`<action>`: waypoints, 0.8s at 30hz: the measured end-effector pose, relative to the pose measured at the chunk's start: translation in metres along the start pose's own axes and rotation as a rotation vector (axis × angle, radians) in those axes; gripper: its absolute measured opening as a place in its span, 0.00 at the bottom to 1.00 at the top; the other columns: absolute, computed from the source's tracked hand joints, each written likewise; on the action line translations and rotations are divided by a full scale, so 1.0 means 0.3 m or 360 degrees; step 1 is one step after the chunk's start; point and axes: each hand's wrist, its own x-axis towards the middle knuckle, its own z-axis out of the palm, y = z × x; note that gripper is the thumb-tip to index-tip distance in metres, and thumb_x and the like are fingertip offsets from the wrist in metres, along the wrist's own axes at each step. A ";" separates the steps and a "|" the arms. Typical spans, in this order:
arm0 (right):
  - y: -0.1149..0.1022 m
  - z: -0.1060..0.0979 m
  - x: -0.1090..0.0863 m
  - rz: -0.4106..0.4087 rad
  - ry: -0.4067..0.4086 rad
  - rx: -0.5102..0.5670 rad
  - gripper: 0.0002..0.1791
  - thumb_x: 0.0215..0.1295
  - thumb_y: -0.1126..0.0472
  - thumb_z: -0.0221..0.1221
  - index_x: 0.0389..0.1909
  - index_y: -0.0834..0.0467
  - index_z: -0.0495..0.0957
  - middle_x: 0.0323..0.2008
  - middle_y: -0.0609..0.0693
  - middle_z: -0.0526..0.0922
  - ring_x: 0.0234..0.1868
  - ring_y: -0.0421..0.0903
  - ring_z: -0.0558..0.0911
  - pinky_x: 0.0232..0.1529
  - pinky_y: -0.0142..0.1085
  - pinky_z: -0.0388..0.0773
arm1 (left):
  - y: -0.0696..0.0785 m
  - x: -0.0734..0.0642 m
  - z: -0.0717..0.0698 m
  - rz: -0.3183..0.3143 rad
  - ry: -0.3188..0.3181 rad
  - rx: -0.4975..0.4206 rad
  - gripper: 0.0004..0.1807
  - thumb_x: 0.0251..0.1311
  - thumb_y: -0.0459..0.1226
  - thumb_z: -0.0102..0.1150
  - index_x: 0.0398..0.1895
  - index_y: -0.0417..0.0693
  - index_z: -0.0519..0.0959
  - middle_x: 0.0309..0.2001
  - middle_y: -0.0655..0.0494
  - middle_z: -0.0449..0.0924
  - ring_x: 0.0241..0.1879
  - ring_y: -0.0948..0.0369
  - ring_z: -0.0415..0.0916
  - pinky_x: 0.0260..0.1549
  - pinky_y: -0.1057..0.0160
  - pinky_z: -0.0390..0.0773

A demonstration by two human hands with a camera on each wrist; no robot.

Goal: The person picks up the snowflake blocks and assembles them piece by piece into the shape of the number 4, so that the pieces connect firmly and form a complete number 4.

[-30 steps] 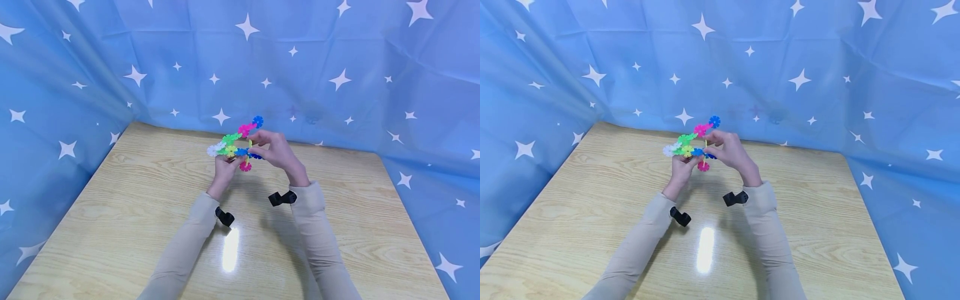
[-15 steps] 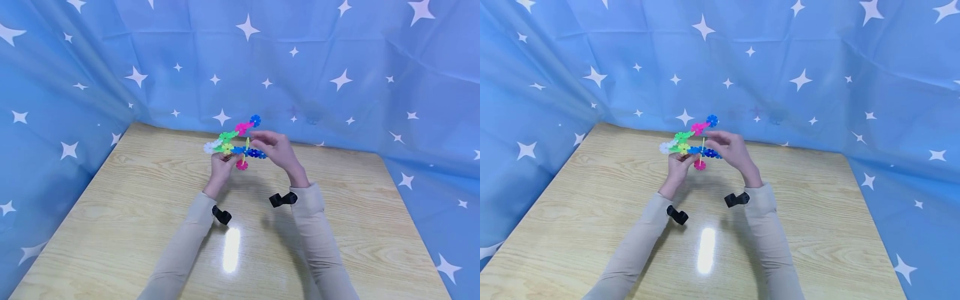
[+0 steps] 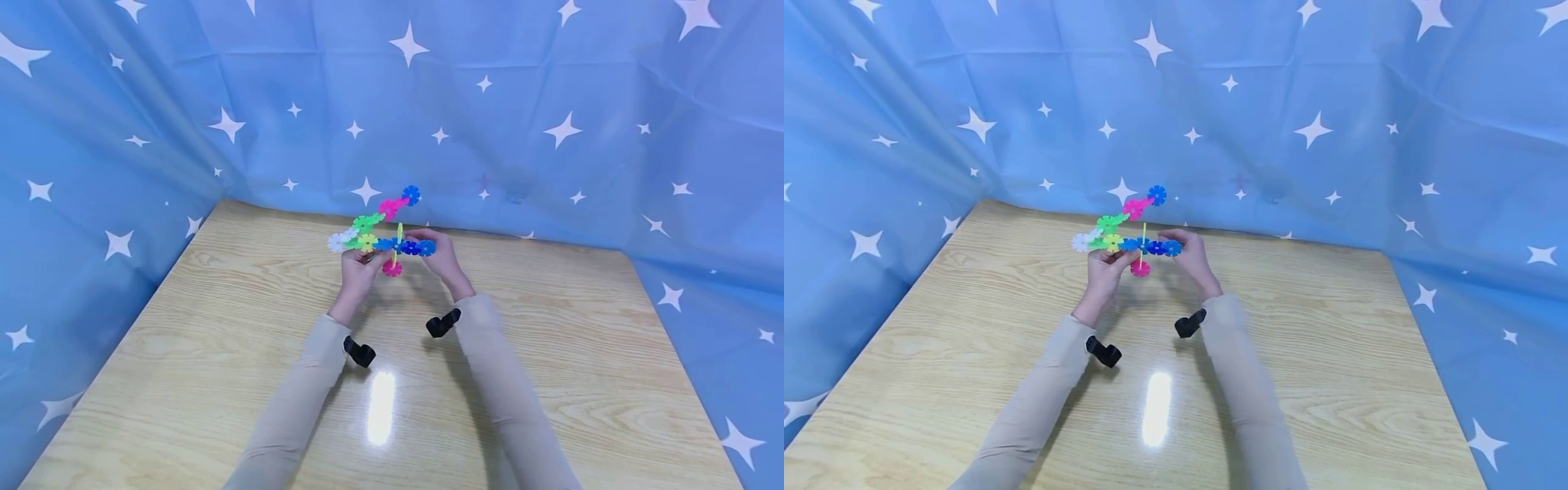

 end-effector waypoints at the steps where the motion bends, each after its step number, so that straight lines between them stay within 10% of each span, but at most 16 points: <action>1: 0.011 0.016 0.006 0.0025 -0.0018 -0.0039 0.16 0.65 0.63 0.57 0.51 0.66 0.77 0.48 0.61 0.80 0.51 0.54 0.78 0.51 0.41 0.77 | 0.000 0.000 -0.001 0.0000 -0.0001 -0.0001 0.03 0.51 0.22 0.63 0.25 0.24 0.79 0.22 0.65 0.80 0.26 0.71 0.78 0.26 0.74 0.78; 10: 0.083 0.128 0.032 0.0289 -0.0237 -0.0306 0.13 0.64 0.58 0.58 0.44 0.62 0.79 0.38 0.54 0.81 0.44 0.49 0.77 0.53 0.43 0.74 | -0.072 0.024 -0.014 -0.0034 0.0016 -0.0048 0.00 0.50 0.19 0.61 0.26 0.27 0.80 0.23 0.65 0.81 0.28 0.70 0.78 0.27 0.75 0.77; 14: 0.115 0.167 0.035 0.0079 -0.0222 -0.0421 0.22 0.59 0.51 0.62 0.45 0.65 0.79 0.41 0.56 0.81 0.47 0.49 0.77 0.56 0.42 0.73 | -0.097 0.031 -0.015 0.0001 0.0039 -0.0042 0.07 0.49 0.21 0.63 0.22 0.38 0.82 0.23 0.60 0.81 0.28 0.68 0.79 0.28 0.73 0.78; 21: 0.563 0.259 0.207 -0.0229 -0.0158 -0.0489 0.16 0.59 0.39 0.57 0.27 0.47 0.77 0.22 0.42 0.75 0.28 0.40 0.73 0.32 0.32 0.72 | -0.092 0.034 -0.013 -0.0010 0.0066 -0.0044 0.05 0.48 0.20 0.64 0.23 0.35 0.83 0.24 0.55 0.83 0.29 0.69 0.80 0.29 0.73 0.80; 24: 0.422 0.243 0.156 -0.0219 -0.0186 -0.0417 0.15 0.61 0.44 0.56 0.25 0.51 0.75 0.21 0.46 0.73 0.27 0.42 0.71 0.31 0.32 0.72 | -0.080 0.034 -0.015 -0.0044 0.0043 -0.0035 0.03 0.49 0.20 0.63 0.25 0.33 0.82 0.25 0.56 0.83 0.30 0.69 0.79 0.30 0.73 0.80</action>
